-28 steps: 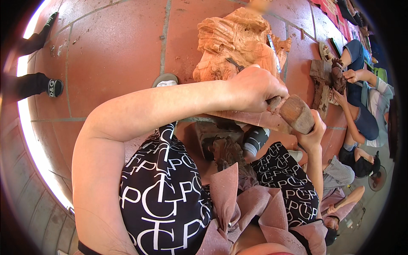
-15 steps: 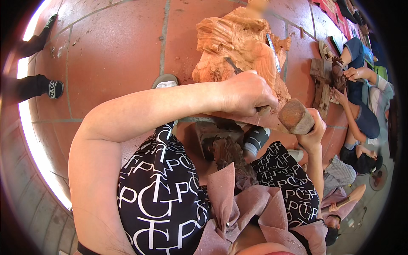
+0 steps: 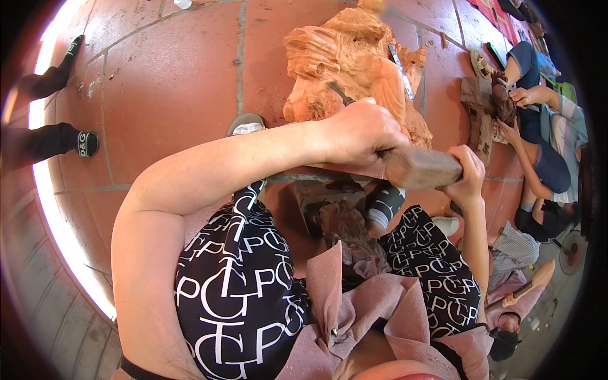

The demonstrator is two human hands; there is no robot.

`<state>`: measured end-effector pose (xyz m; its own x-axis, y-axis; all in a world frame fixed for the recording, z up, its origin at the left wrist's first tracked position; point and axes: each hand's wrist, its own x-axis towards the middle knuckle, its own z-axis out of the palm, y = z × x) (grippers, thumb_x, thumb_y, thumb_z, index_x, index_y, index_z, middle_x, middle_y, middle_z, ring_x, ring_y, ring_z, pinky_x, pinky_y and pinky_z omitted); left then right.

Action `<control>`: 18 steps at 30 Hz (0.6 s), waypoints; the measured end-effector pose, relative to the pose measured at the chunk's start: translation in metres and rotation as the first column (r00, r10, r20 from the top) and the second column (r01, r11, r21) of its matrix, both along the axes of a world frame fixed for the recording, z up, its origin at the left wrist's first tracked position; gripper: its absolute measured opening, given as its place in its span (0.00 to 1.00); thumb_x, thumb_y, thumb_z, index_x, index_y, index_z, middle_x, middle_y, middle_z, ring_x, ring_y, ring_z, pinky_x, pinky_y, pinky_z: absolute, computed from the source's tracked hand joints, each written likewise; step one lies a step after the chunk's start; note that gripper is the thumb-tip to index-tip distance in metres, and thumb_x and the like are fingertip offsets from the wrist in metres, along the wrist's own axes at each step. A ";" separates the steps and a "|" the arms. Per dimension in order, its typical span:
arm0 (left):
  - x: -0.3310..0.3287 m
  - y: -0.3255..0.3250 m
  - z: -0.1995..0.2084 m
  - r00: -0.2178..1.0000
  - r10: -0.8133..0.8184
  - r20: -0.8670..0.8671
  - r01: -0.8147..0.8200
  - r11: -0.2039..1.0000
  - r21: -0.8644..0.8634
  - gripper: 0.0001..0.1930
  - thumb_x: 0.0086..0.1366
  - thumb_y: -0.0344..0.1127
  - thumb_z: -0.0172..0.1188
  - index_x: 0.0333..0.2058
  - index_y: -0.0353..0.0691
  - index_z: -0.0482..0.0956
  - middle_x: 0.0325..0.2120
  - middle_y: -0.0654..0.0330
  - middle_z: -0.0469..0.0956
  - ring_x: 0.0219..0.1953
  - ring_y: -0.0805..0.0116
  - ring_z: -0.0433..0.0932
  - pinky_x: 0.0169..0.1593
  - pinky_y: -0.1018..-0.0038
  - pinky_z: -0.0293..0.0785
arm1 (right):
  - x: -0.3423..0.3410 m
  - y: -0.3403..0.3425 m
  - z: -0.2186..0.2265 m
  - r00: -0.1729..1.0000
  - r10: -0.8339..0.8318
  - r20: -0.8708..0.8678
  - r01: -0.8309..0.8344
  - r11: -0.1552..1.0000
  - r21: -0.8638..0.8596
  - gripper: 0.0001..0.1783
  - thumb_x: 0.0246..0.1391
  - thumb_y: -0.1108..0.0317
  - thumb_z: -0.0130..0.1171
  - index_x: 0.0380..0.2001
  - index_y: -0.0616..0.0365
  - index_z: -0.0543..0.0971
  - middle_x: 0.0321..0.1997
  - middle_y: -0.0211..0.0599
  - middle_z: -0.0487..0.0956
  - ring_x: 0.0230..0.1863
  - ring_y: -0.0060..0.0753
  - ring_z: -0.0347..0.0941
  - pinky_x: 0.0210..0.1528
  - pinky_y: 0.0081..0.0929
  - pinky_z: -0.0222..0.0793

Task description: The person carves a wooden sculpture using a chisel and mallet. They repeatedly strike the chisel to shape the wood, focusing on refining the surface details.

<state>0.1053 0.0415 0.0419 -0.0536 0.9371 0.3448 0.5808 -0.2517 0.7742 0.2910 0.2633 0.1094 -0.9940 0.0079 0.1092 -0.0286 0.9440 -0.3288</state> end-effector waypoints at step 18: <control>0.001 0.018 -0.006 0.985 0.065 -0.158 -0.094 0.978 -0.184 0.10 0.47 0.36 0.66 0.30 0.49 0.78 0.27 0.63 0.77 0.38 0.58 0.77 0.39 0.60 0.67 | -0.005 0.026 -0.015 0.998 0.066 -0.018 -0.067 0.997 -0.041 0.20 0.25 0.78 0.67 0.29 0.59 0.74 0.26 0.41 0.74 0.27 0.46 0.73 0.30 0.33 0.68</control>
<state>0.1058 0.0594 0.0355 -0.0919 0.9811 0.1701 0.7065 -0.0562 0.7055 0.2858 0.2898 0.0944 -0.9905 -0.0531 0.1271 -0.0967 0.9253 -0.3667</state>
